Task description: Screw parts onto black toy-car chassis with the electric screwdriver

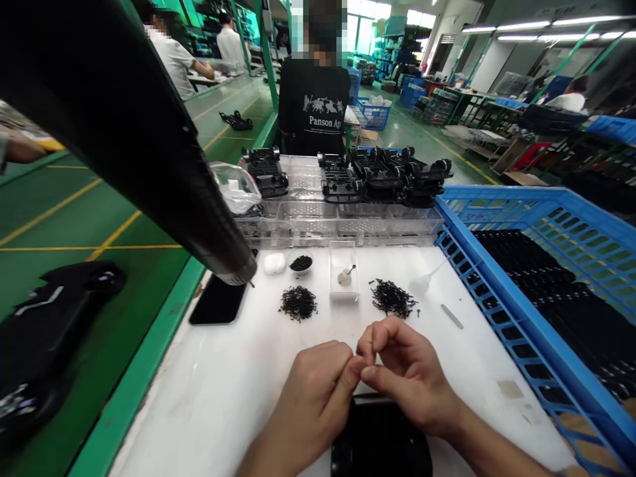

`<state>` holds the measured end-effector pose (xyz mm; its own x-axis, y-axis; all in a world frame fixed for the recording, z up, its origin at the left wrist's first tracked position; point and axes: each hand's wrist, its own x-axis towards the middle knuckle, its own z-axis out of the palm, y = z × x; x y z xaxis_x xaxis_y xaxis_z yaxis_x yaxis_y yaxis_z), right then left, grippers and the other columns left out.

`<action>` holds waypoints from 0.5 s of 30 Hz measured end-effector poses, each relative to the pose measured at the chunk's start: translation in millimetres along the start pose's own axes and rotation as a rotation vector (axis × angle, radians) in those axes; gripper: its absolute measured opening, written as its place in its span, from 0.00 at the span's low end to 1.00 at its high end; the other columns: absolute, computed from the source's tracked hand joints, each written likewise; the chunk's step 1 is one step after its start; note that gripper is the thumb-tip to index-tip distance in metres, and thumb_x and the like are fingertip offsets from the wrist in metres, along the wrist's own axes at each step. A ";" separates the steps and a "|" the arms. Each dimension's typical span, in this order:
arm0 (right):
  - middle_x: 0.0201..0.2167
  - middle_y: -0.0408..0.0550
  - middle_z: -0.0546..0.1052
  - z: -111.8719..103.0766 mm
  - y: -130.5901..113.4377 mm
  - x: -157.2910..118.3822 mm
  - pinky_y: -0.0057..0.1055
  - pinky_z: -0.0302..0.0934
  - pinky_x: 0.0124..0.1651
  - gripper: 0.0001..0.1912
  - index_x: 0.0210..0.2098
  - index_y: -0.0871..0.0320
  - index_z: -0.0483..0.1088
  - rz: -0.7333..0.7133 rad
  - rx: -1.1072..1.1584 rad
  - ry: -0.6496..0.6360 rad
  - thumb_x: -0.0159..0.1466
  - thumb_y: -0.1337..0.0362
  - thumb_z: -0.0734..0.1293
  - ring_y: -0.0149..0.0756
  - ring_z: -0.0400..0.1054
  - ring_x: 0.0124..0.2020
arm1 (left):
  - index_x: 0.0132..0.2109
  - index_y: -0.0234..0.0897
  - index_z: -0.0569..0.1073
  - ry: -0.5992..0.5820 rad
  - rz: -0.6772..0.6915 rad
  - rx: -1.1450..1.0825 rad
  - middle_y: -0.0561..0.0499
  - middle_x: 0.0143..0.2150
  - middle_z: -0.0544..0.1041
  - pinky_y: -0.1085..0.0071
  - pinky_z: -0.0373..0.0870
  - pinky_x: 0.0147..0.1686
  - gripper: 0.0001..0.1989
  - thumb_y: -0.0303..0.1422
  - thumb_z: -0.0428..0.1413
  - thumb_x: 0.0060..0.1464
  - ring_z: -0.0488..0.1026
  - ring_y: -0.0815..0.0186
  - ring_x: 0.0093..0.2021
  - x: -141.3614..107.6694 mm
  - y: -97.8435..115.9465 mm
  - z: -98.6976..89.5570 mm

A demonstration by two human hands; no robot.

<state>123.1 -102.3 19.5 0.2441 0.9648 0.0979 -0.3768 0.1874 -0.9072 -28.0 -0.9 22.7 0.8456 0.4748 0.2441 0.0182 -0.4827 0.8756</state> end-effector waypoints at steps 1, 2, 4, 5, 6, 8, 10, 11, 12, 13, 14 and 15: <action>0.37 0.43 0.73 0.8 -0.5 0.5 0.31 0.62 0.44 0.13 0.42 0.54 0.68 0.010 0.032 -0.003 0.66 0.72 0.74 0.31 0.67 0.39 | 0.31 0.38 0.64 -0.002 -0.021 -0.036 0.55 0.27 0.66 0.70 0.58 0.31 0.18 0.34 0.46 0.74 0.65 0.69 0.28 -0.3 1.6 0.1; 0.36 0.43 0.73 1.1 -1.1 1.2 0.31 0.63 0.44 0.13 0.42 0.53 0.68 0.015 0.059 -0.008 0.65 0.72 0.75 0.31 0.67 0.39 | 0.31 0.38 0.64 0.006 -0.041 -0.066 0.55 0.27 0.67 0.70 0.59 0.32 0.19 0.35 0.46 0.74 0.65 0.69 0.29 -0.5 3.2 -0.3; 0.36 0.42 0.73 -1.2 -2.6 2.5 0.32 0.64 0.44 0.14 0.42 0.53 0.67 0.007 0.072 -0.006 0.65 0.71 0.75 0.32 0.68 0.38 | 0.33 0.38 0.67 0.051 -0.081 -0.103 0.54 0.30 0.70 0.70 0.62 0.34 0.17 0.35 0.46 0.74 0.68 0.68 0.31 -0.7 6.4 -2.6; 0.35 0.42 0.73 -3.9 -3.4 3.1 0.32 0.65 0.44 0.14 0.43 0.52 0.67 -0.005 0.056 0.007 0.65 0.71 0.75 0.32 0.68 0.39 | 0.36 0.39 0.69 0.088 -0.099 -0.104 0.53 0.32 0.71 0.70 0.64 0.36 0.15 0.35 0.46 0.74 0.69 0.68 0.33 -0.6 7.7 -4.3; 0.35 0.42 0.73 -7.7 -4.2 3.8 0.33 0.65 0.44 0.14 0.43 0.52 0.67 -0.019 0.031 0.029 0.65 0.70 0.75 0.32 0.69 0.38 | 0.38 0.39 0.70 0.136 -0.115 -0.088 0.52 0.34 0.73 0.70 0.65 0.38 0.13 0.34 0.47 0.73 0.70 0.67 0.35 -0.2 8.9 -6.4; 0.34 0.41 0.72 -17.9 -5.7 5.7 0.32 0.66 0.43 0.13 0.43 0.51 0.70 -0.043 -0.055 0.082 0.65 0.69 0.76 0.32 0.69 0.37 | 0.42 0.40 0.70 0.249 -0.148 -0.011 0.53 0.36 0.73 0.70 0.66 0.39 0.07 0.33 0.50 0.71 0.69 0.67 0.37 1.1 10.3 -10.9; 0.34 0.42 0.74 -29.4 -7.7 9.7 0.31 0.66 0.42 0.09 0.41 0.52 0.74 -0.077 -0.192 0.125 0.64 0.67 0.77 0.32 0.70 0.37 | 0.40 0.40 0.70 0.350 -0.175 0.094 0.54 0.34 0.71 0.71 0.65 0.36 0.06 0.34 0.53 0.69 0.67 0.67 0.34 3.6 11.1 -15.4; 0.34 0.43 0.76 -34.5 -9.2 12.5 0.31 0.67 0.42 0.07 0.40 0.53 0.77 -0.099 -0.271 0.131 0.63 0.66 0.77 0.33 0.71 0.38 | 0.38 0.40 0.69 0.384 -0.185 0.141 0.55 0.33 0.71 0.71 0.64 0.35 0.08 0.34 0.54 0.68 0.67 0.67 0.33 5.2 11.6 -17.8; 0.36 0.45 0.78 -38.7 -11.4 15.7 0.32 0.69 0.43 0.06 0.40 0.53 0.80 -0.113 -0.345 0.125 0.63 0.65 0.77 0.35 0.73 0.39 | 0.36 0.40 0.69 0.405 -0.192 0.182 0.55 0.32 0.71 0.72 0.63 0.34 0.10 0.36 0.54 0.68 0.66 0.68 0.32 7.0 12.2 -20.4; 0.37 0.47 0.81 -41.8 -14.3 18.6 0.34 0.70 0.45 0.06 0.41 0.53 0.82 -0.110 -0.401 0.110 0.64 0.63 0.77 0.36 0.75 0.40 | 0.34 0.39 0.69 0.412 -0.200 0.218 0.55 0.31 0.71 0.72 0.63 0.33 0.12 0.37 0.54 0.68 0.66 0.68 0.32 8.6 13.0 -23.1; 0.39 0.49 0.83 -43.8 -18.0 20.7 0.37 0.72 0.48 0.08 0.44 0.53 0.83 -0.092 -0.435 0.089 0.65 0.60 0.76 0.38 0.77 0.42 | 0.33 0.39 0.69 0.405 -0.207 0.247 0.55 0.30 0.71 0.72 0.62 0.32 0.15 0.39 0.54 0.69 0.66 0.68 0.31 9.6 14.1 -26.0; 0.41 0.50 0.84 -44.6 -22.4 21.1 0.41 0.73 0.51 0.11 0.47 0.53 0.83 -0.056 -0.452 0.066 0.66 0.58 0.75 0.40 0.79 0.44 | 0.32 0.39 0.70 0.381 -0.215 0.265 0.54 0.29 0.71 0.72 0.62 0.32 0.17 0.40 0.52 0.70 0.66 0.67 0.30 9.6 15.2 -28.9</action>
<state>176.5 -94.5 23.7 0.3147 0.9389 0.1394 0.0626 0.1260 -0.9901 -35.0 17.6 50.4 0.5545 0.7944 0.2479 0.3467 -0.4913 0.7990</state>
